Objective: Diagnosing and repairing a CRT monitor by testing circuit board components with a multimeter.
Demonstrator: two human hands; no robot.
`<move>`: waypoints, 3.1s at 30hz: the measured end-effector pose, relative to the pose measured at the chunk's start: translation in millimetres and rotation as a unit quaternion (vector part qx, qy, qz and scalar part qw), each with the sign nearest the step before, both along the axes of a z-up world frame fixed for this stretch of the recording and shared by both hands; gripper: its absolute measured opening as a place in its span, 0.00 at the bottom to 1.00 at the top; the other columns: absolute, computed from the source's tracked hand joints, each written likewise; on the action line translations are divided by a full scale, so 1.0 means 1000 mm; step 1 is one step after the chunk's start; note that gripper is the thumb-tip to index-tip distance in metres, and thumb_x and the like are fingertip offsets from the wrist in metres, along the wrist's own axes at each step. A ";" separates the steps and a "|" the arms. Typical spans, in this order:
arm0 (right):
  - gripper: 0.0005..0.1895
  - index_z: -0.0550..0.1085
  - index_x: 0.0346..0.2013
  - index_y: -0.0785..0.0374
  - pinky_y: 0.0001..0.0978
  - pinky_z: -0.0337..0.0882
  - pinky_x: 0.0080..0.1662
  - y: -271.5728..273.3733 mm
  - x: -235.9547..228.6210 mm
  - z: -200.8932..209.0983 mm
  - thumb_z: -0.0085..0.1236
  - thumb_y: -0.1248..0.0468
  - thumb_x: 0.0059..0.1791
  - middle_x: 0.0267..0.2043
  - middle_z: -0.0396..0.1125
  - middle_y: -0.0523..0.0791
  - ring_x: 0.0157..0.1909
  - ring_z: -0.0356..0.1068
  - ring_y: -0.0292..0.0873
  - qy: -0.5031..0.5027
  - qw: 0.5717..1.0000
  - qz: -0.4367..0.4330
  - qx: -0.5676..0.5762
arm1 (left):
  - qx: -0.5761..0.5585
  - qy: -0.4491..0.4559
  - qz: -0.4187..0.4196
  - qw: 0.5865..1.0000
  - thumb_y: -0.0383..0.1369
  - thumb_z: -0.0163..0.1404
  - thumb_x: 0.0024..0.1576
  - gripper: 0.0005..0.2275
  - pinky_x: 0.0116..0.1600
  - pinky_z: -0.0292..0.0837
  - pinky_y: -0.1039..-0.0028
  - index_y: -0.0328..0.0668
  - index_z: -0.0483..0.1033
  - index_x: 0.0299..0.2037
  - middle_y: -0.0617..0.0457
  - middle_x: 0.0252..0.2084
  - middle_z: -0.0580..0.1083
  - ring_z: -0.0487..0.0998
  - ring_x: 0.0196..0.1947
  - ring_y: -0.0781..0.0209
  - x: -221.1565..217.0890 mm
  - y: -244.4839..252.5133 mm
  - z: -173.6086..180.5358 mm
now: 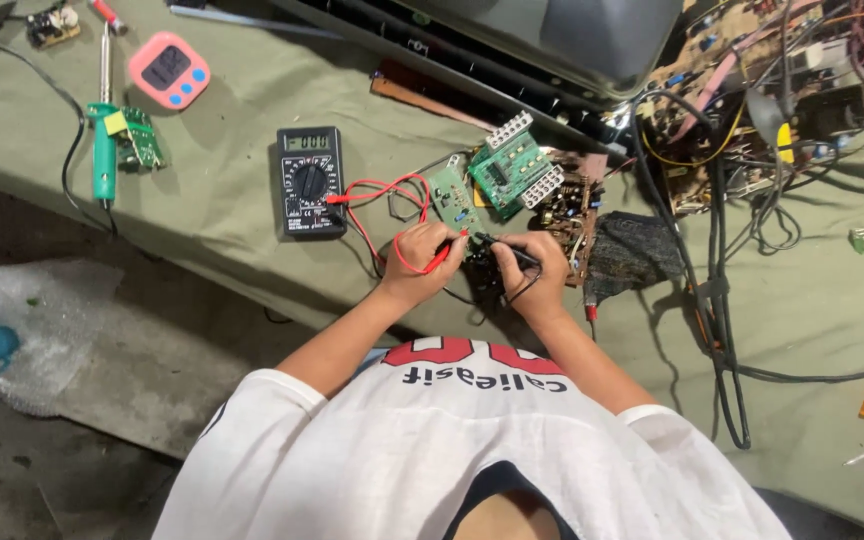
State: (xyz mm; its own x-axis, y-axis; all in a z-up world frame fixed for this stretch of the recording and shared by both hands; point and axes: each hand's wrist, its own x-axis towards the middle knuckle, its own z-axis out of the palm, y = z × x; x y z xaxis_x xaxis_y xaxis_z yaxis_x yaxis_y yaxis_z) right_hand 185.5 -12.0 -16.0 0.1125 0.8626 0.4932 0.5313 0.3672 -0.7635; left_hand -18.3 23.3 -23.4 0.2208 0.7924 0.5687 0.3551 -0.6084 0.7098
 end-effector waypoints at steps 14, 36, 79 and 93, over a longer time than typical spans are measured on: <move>0.06 0.82 0.34 0.57 0.40 0.75 0.44 -0.002 0.001 -0.001 0.69 0.59 0.49 0.32 0.75 0.45 0.38 0.76 0.53 -0.019 1.000 -0.009 -0.021 | -0.016 -0.003 0.003 1.000 0.26 0.56 0.57 0.04 0.36 0.76 0.67 0.42 0.76 0.31 0.51 0.24 0.75 0.80 0.26 0.49 0.002 -0.001 0.001; 0.06 0.81 0.33 0.58 0.42 0.75 0.43 -0.001 0.001 0.002 0.69 0.60 0.49 0.33 0.76 0.46 0.38 0.76 0.54 -0.013 1.000 -0.006 -0.019 | -0.019 -0.006 -0.004 1.000 0.27 0.56 0.58 0.05 0.36 0.76 0.67 0.43 0.76 0.30 0.50 0.24 0.75 0.80 0.26 0.48 0.002 0.000 -0.001; 0.07 0.80 0.35 0.60 0.44 0.74 0.44 -0.003 -0.002 0.002 0.68 0.60 0.53 0.35 0.74 0.48 0.38 0.75 0.55 -0.010 1.000 0.002 -0.025 | -0.018 -0.027 0.008 0.999 0.26 0.55 0.57 0.04 0.34 0.76 0.66 0.40 0.74 0.30 0.48 0.23 0.74 0.79 0.25 0.46 0.000 -0.003 0.010; 0.05 0.78 0.38 0.65 0.42 0.75 0.45 -0.023 0.023 0.020 0.64 0.65 0.55 0.36 0.74 0.50 0.41 0.76 0.55 0.086 0.995 0.009 -0.052 | -0.002 -0.009 -0.011 1.000 0.26 0.55 0.57 0.04 0.35 0.76 0.66 0.42 0.76 0.31 0.50 0.24 0.74 0.79 0.26 0.48 0.001 -0.001 -0.003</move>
State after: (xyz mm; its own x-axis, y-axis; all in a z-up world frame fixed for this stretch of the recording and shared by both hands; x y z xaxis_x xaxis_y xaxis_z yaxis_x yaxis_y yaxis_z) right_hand 208.1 -34.7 4.2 0.1707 0.9104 0.3769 0.3836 0.2909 -0.8765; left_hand -17.4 22.2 -26.6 0.2281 0.7895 0.5698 0.3288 -0.6133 0.7182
